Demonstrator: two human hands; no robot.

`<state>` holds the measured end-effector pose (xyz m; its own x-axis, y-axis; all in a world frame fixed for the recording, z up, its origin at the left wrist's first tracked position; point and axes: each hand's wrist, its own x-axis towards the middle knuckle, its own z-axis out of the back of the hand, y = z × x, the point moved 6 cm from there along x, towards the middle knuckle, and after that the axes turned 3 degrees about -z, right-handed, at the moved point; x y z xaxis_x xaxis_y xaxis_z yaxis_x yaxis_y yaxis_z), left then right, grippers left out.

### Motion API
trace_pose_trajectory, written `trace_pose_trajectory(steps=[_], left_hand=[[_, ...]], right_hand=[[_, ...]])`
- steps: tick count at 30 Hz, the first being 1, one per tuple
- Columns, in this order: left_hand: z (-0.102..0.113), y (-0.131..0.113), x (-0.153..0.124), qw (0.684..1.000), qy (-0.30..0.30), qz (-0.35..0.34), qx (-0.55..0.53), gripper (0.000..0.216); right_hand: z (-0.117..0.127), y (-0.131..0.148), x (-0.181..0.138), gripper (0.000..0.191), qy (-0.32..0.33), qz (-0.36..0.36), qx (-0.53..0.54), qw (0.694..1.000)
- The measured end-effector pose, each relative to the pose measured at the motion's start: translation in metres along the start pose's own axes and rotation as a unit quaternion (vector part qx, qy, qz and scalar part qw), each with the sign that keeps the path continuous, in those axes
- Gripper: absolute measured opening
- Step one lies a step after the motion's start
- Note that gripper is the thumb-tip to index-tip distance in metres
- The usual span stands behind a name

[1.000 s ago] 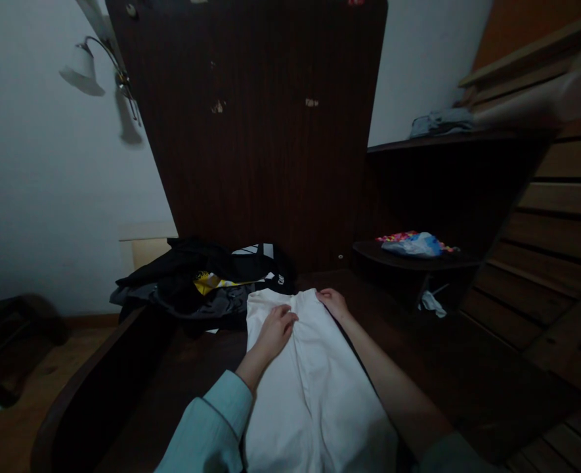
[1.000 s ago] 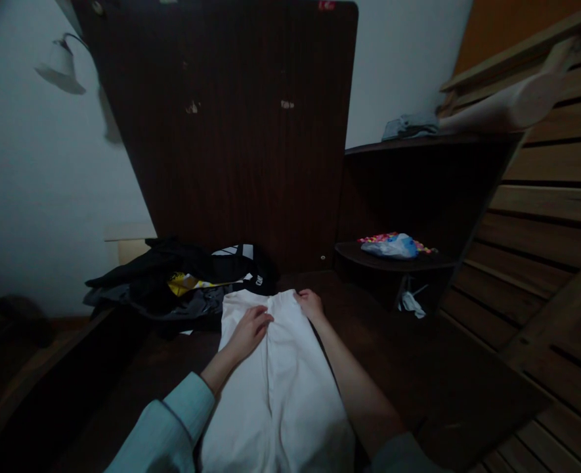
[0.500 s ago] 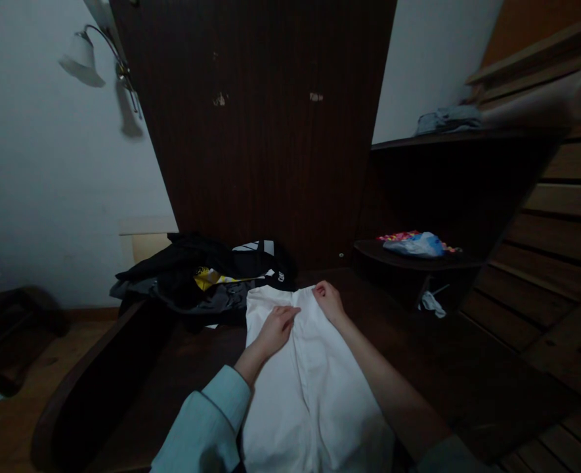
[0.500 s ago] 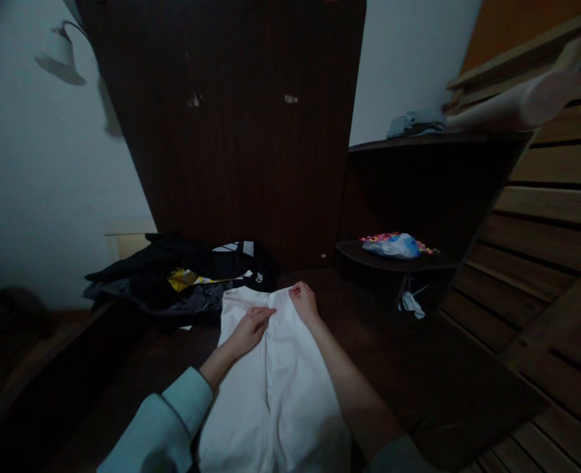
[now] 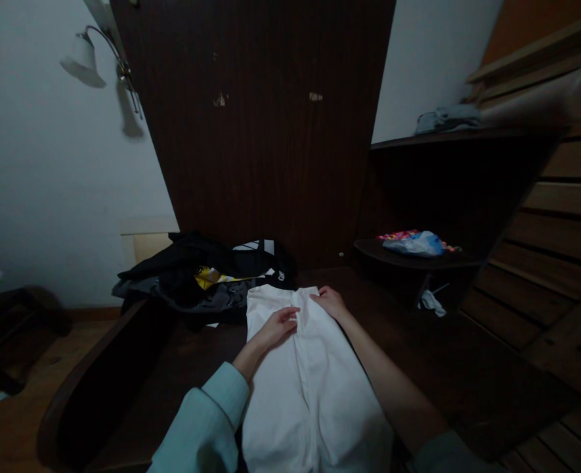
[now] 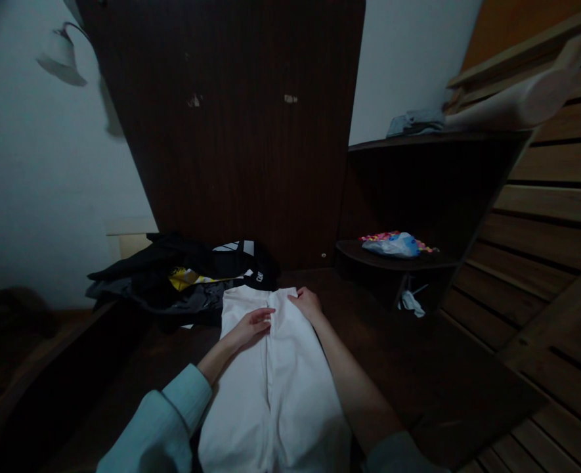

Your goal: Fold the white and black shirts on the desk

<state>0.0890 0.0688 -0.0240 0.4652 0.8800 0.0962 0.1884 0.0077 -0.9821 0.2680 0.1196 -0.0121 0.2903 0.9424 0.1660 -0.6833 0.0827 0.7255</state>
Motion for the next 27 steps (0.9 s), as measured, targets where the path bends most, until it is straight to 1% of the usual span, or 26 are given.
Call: trace_pose_trajectory(steps=[2, 5, 9, 10, 12, 14, 15, 16, 18, 20, 21, 22, 24, 26, 27], left_hand=[[-0.005, -0.001, -0.001, 1.0, 0.014, 0.014, 0.01, 0.042], [-0.013, -0.002, -0.005, 0.998, 0.035, 0.05, 0.022, 0.038], [-0.025, -0.004, -0.011, 0.991, 0.079, 0.097, -0.045, 0.041], [-0.027, -0.003, -0.012, 0.99, 0.085, 0.106, -0.043, 0.041], [-0.024, -0.001, -0.01, 0.992, 0.067, 0.11, 0.014, 0.037], [-0.016, -0.002, -0.007, 0.989, 0.02, 0.081, 0.121, 0.031], [-0.013, -0.005, -0.006, 0.981, -0.003, 0.052, 0.185, 0.029], [-0.01, -0.009, -0.005, 0.967, -0.021, 0.014, 0.253, 0.027], [-0.009, -0.02, -0.006, 0.92, -0.044, -0.068, 0.383, 0.023], [-0.009, -0.027, -0.008, 0.868, -0.052, -0.129, 0.477, 0.019], [-0.009, -0.029, -0.009, 0.85, -0.052, -0.148, 0.503, 0.02], [-0.008, -0.029, -0.009, 0.84, -0.05, -0.159, 0.516, 0.021], [-0.005, -0.027, -0.008, 0.837, -0.044, -0.169, 0.519, 0.027], [-0.001, -0.023, -0.005, 0.843, -0.045, -0.169, 0.509, 0.031], [0.001, -0.022, -0.004, 0.847, -0.046, -0.168, 0.502, 0.032]], right_hand=[[-0.001, 0.001, -0.001, 0.015, 0.022, -0.001, -0.009, 1.0], [0.0, 0.003, -0.001, 0.015, 0.031, -0.004, -0.015, 0.999], [0.003, 0.003, 0.001, 0.012, 0.032, -0.011, -0.014, 0.999], [0.003, 0.003, 0.001, 0.011, 0.033, -0.015, -0.016, 0.999], [0.004, 0.002, 0.001, 0.01, 0.035, -0.023, -0.021, 0.999], [0.005, 0.002, -0.001, 0.01, 0.038, -0.027, -0.027, 0.999], [0.006, 0.003, -0.001, 0.009, 0.04, -0.028, -0.03, 0.998], [0.006, 0.003, -0.002, 0.009, 0.042, -0.029, -0.033, 0.998], [0.006, 0.005, -0.003, 0.009, 0.047, -0.031, -0.041, 0.998], [0.007, 0.007, -0.004, 0.009, 0.053, -0.032, -0.049, 0.997], [0.008, 0.008, -0.005, 0.009, 0.056, -0.032, -0.053, 0.997], [0.009, 0.01, -0.007, 0.01, 0.058, -0.031, -0.057, 0.996], [0.016, 0.015, -0.017, 0.016, 0.054, -0.024, -0.065, 0.996], [0.027, 0.027, -0.037, 0.024, 0.034, 0.026, -0.066, 0.997], [0.034, 0.036, -0.052, 0.025, 0.022, 0.075, -0.062, 0.995]])
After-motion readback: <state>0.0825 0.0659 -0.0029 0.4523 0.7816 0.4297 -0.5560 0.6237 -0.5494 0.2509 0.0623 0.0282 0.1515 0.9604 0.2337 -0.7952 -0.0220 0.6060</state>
